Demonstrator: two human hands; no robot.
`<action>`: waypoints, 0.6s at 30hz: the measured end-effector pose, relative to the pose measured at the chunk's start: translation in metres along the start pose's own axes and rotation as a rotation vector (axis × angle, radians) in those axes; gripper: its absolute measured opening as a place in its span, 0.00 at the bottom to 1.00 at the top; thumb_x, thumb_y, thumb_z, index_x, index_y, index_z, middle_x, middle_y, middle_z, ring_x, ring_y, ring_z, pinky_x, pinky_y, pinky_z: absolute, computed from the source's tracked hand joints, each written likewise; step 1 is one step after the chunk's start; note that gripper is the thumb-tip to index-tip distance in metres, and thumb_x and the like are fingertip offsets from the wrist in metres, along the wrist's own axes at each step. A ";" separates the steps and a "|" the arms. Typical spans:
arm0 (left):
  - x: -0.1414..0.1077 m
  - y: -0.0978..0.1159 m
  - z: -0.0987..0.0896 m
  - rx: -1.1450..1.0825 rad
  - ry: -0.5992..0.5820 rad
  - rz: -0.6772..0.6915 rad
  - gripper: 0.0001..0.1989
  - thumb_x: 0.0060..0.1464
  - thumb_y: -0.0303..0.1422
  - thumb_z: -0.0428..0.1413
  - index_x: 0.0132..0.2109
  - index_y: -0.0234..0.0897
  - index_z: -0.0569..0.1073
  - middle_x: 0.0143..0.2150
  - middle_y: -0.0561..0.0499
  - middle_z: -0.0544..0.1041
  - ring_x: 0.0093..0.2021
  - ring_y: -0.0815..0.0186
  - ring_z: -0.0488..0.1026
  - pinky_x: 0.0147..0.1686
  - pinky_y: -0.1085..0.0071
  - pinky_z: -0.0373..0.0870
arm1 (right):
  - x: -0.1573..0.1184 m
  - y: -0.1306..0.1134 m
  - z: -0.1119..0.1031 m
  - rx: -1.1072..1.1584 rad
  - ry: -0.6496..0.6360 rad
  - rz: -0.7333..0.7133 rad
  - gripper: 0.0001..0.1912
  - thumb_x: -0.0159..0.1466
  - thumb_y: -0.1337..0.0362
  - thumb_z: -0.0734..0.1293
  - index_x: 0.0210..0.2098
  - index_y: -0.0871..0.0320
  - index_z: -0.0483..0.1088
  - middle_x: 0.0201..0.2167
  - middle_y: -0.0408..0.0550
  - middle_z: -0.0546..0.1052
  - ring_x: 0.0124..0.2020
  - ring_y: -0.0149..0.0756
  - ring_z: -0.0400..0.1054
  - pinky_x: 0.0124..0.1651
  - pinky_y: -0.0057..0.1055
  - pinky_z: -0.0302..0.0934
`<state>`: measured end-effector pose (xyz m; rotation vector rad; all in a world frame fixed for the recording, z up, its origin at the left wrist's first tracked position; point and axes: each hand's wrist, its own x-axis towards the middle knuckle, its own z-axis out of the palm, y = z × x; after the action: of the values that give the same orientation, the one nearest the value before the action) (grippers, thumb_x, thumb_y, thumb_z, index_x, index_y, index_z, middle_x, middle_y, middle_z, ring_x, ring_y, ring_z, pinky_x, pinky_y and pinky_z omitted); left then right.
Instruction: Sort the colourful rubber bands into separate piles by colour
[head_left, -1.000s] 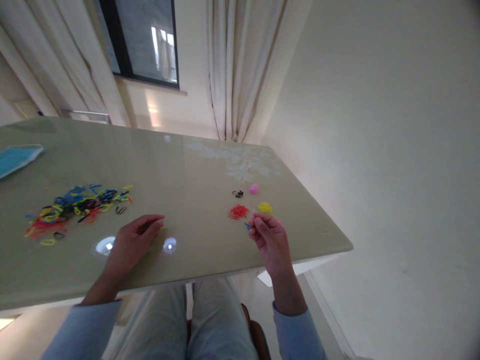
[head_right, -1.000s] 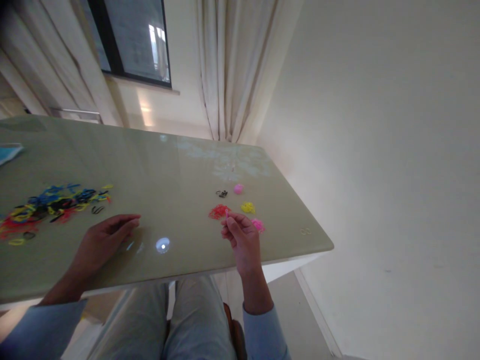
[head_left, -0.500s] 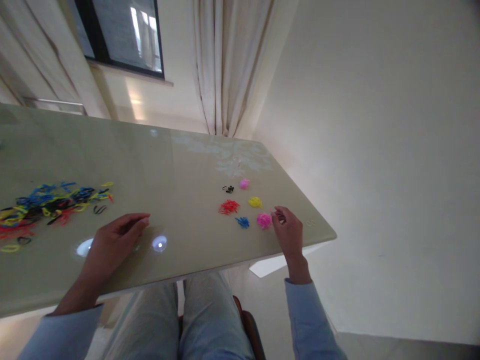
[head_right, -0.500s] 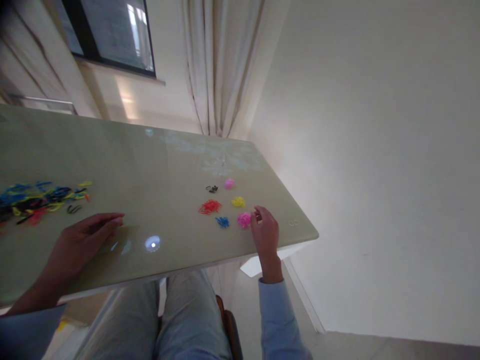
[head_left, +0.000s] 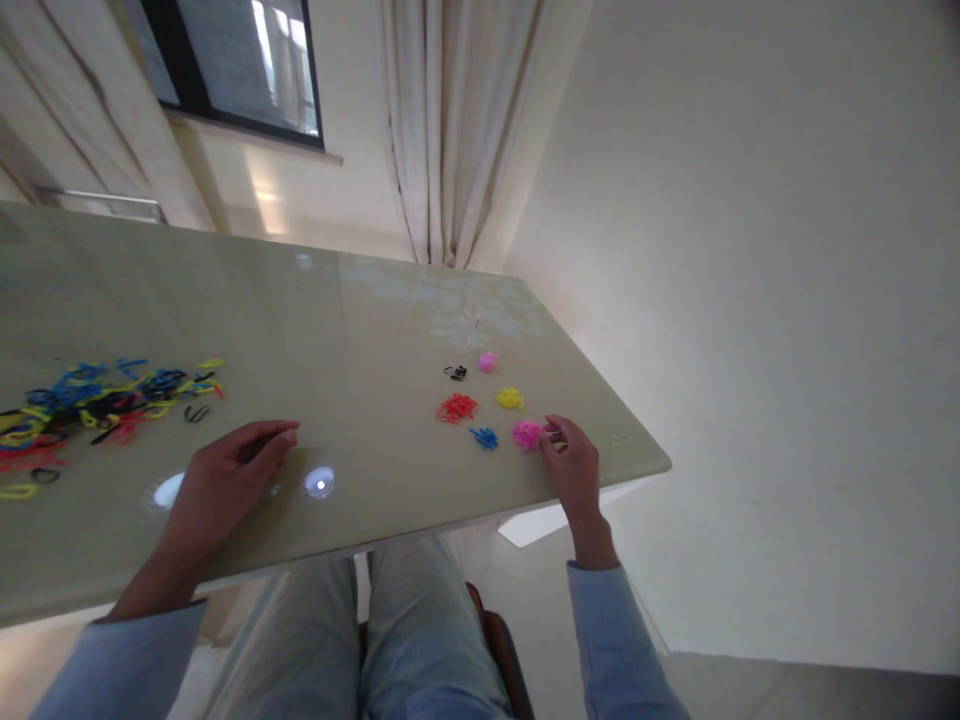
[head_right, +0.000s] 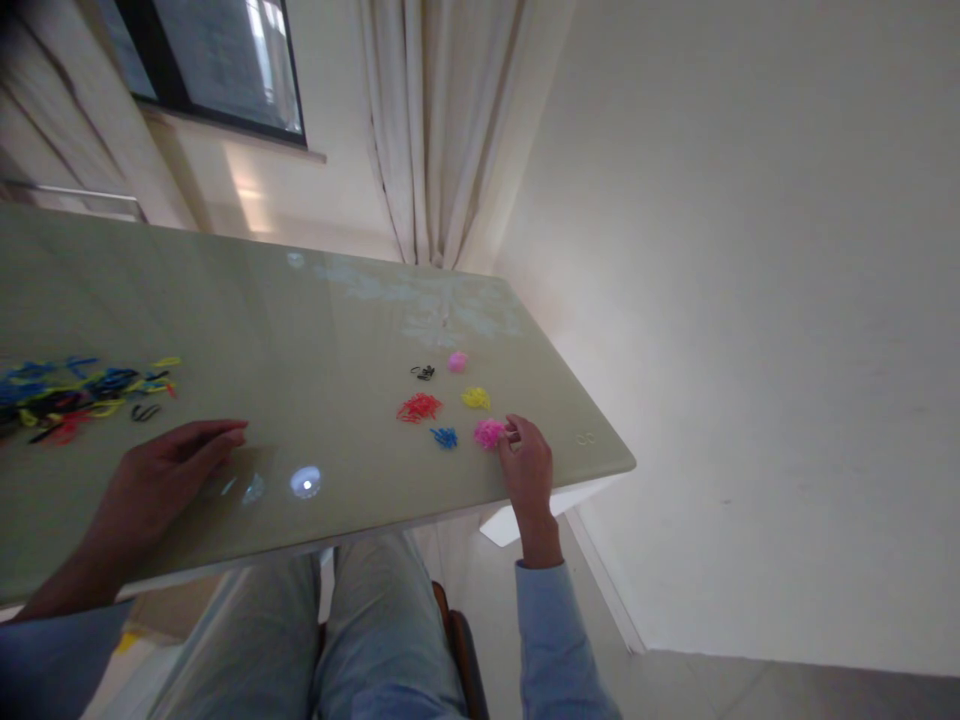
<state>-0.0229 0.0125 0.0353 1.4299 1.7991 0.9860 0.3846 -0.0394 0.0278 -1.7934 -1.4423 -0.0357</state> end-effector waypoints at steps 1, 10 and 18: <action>0.000 0.000 0.000 -0.002 -0.003 0.000 0.30 0.41 0.54 0.55 0.44 0.37 0.78 0.31 0.51 0.79 0.30 0.63 0.74 0.30 0.72 0.68 | 0.000 -0.001 0.000 0.006 0.017 -0.006 0.15 0.59 0.63 0.64 0.43 0.62 0.74 0.36 0.55 0.79 0.31 0.38 0.73 0.35 0.34 0.67; 0.001 -0.002 0.002 -0.014 -0.006 0.045 0.27 0.43 0.52 0.55 0.43 0.36 0.79 0.31 0.51 0.80 0.30 0.63 0.73 0.30 0.71 0.67 | -0.012 -0.046 0.007 0.160 0.097 -0.064 0.10 0.63 0.63 0.64 0.40 0.60 0.74 0.34 0.52 0.77 0.30 0.35 0.71 0.30 0.29 0.65; 0.005 -0.009 0.005 -0.090 0.015 0.103 0.22 0.45 0.49 0.56 0.40 0.38 0.79 0.28 0.51 0.78 0.27 0.64 0.72 0.28 0.71 0.67 | -0.030 -0.146 0.070 0.468 -0.505 -0.475 0.10 0.64 0.70 0.64 0.43 0.57 0.75 0.37 0.49 0.78 0.34 0.32 0.70 0.37 0.28 0.65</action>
<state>-0.0242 0.0170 0.0247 1.4751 1.6837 1.1182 0.2224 -0.0200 0.0488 -1.0903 -2.0071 0.5018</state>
